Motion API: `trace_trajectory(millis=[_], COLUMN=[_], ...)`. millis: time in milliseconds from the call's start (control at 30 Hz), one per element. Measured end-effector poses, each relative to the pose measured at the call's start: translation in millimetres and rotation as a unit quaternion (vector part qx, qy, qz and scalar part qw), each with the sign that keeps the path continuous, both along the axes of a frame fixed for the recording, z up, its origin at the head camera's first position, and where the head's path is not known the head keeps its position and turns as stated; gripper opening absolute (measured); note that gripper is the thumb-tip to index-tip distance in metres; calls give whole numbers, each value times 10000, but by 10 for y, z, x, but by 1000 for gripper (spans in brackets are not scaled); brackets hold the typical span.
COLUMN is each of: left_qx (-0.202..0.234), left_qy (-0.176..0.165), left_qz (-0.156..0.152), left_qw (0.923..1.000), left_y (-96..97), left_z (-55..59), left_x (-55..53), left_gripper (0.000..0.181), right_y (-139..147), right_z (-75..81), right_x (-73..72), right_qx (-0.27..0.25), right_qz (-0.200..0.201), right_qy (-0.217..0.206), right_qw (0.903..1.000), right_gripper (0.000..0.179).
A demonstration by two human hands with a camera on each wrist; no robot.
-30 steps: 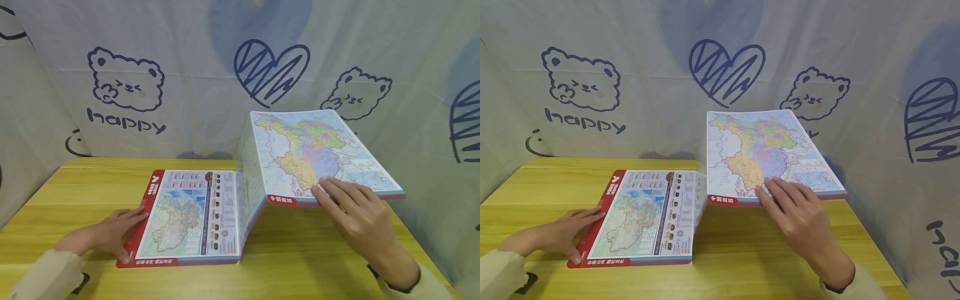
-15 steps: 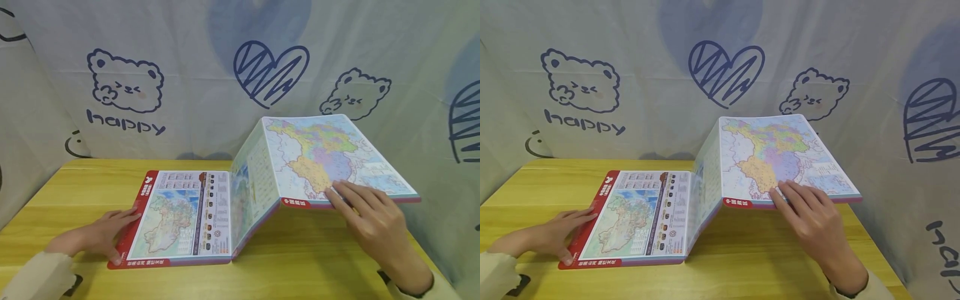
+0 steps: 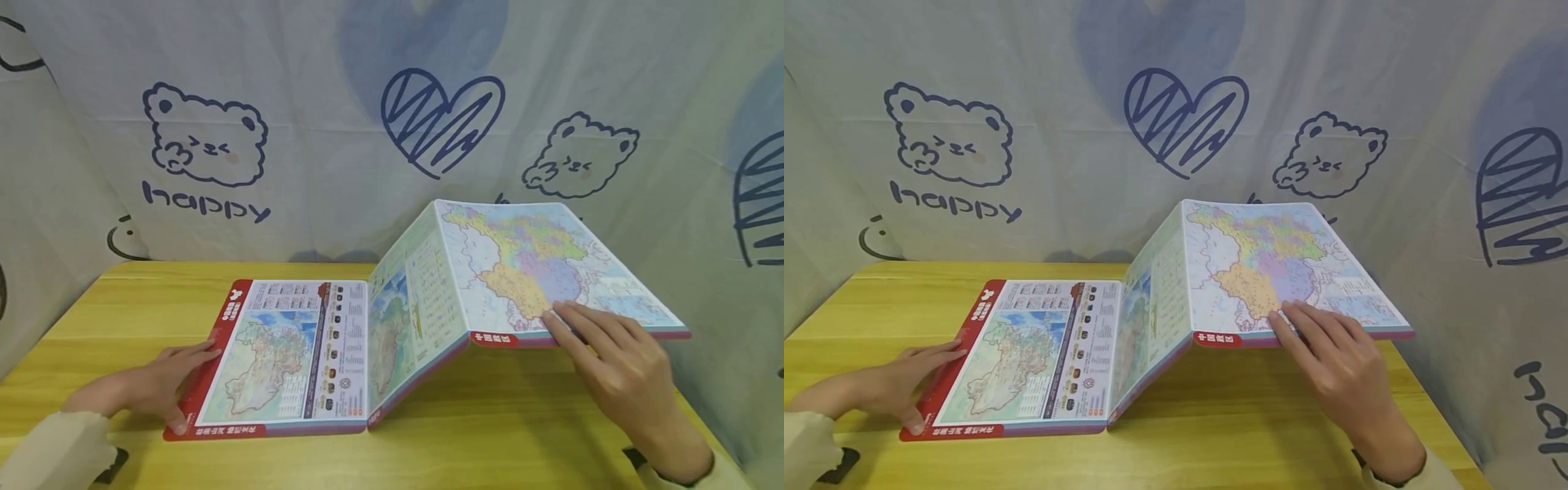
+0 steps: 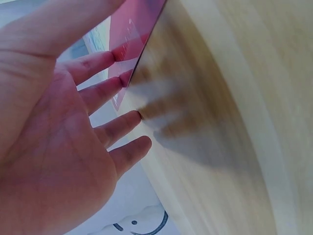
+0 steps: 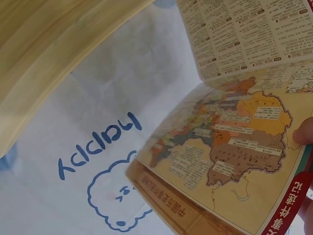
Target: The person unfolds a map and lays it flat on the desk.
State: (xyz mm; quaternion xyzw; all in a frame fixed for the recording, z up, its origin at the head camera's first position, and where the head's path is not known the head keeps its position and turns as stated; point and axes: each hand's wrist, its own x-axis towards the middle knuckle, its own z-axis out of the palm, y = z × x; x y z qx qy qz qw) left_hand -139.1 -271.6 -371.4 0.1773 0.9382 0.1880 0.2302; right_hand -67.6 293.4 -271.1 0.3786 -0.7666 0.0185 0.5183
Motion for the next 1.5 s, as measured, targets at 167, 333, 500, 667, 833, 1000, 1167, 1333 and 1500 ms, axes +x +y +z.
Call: trace_trajectory(millis=[167, 333, 500, 667, 833, 1000, 1167, 1333, 1500], left_qx=[-43, -100, -94, -109, -119, -168, -223, -187, -163], left_qy=[-9, -96, -187, -179, -212, -214, -287, -294, -346], left_qz=[42, 110, 165, 152, 154, 148, 165, 130, 176], left_qw=[10000, 9998, 9996, 9997, 9996, 9995, 9992, 9993, 9991], left_y=[19, 37, 36, -24, -72, -115, -108, -103, -77], left_z=[16, 41, 38, 32, 20, 5, 31, 50, 46], left_x=[10, 12, 4, -18, -37, -50, -38, -17, -8], left_gripper=[117, 117, 117, 117, 119, 120, 116, 116, 115], right_y=[67, 193, 352, 440, 507, 563, 613, 671, 746], right_z=[-9, -62, -115, -157, -215, -268, -335, -410, -467], right_x=[2, 11, 24, 2, -12, -29, -51, -48, -56], right_qx=[-113, -55, 25, 40, 80, 119, 162, 207, 216], right_qz=[130, 55, -146, -93, -62, -63, 83, 104, 140], right_qy=[153, 31, -197, -404, -609, -656, -470, -532, -618], right_qw=[9997, 10000, 9997, 9991, 9981, 9978, 9987, 9983, 9978], right_gripper=[30, 32, 36, 37, 40, 41, 37, 38, 38])
